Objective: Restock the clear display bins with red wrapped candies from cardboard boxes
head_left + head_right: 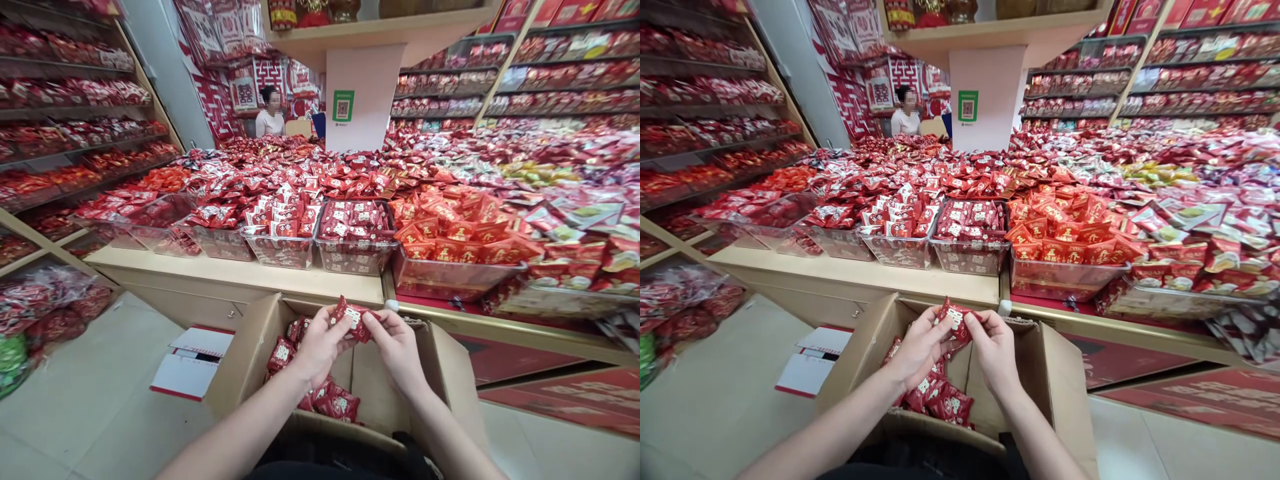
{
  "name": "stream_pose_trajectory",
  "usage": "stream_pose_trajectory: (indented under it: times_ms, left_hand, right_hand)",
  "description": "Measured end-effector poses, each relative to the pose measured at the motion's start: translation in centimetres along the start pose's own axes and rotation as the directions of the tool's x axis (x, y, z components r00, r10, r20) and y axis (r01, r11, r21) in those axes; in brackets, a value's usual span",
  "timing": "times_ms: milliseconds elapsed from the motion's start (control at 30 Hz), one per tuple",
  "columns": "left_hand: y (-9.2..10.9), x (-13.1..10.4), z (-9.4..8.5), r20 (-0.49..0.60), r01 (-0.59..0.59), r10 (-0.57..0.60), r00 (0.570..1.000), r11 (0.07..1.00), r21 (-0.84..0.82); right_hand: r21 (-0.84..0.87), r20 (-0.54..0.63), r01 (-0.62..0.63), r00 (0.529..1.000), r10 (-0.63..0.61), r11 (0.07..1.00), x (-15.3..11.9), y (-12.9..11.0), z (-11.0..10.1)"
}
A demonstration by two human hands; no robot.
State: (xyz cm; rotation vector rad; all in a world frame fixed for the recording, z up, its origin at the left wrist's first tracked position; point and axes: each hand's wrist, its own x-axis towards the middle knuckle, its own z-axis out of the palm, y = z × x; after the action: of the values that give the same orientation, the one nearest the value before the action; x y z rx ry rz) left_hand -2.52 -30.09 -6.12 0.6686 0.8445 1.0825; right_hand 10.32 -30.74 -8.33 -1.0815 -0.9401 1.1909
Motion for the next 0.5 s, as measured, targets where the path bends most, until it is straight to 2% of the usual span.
stream_pose_trajectory:
  times_ms: [100, 167, 233, 333, 400, 500]
  left_hand:
    - [0.2, -0.2, -0.3, 0.046, -0.105, 0.096, 0.994, 0.956, 0.274]
    - [0.7, -0.4, -0.7, 0.145, -0.181, 0.121, 0.982, 0.826, 0.534]
    - [1.4, -0.6, -1.1, 0.252, -0.237, 0.072, 0.965, 0.652, 0.720]
    - [2.7, -0.7, -1.0, 0.358, -0.293, -0.045, 0.933, 0.484, 0.825]
    - [3.7, -0.5, -0.5, 0.414, -0.332, -0.110, 0.904, 0.433, 0.838]
    - [5.5, 0.2, 0.4, 0.484, -0.393, -0.153, 0.862, 0.403, 0.827]
  right_hand:
    - [-0.129, 0.100, 0.036, 0.995, -0.023, 0.991, 0.1, 0.0, -0.5]
    - [-0.215, 0.220, 0.085, 0.975, -0.037, 0.973, 0.2, -0.4, -1.0]
    - [-0.320, 0.366, 0.161, 0.930, -0.035, 0.934, 0.3, -1.2, -1.4]
    - [-0.450, 0.494, 0.255, 0.869, 0.001, 0.856, 0.4, -2.7, -1.8]
    - [-0.487, 0.523, 0.293, 0.852, 0.006, 0.823, 0.5, -3.7, -1.8]
    - [-0.497, 0.576, 0.327, 0.817, 0.023, 0.804, 1.3, -5.2, -1.7]
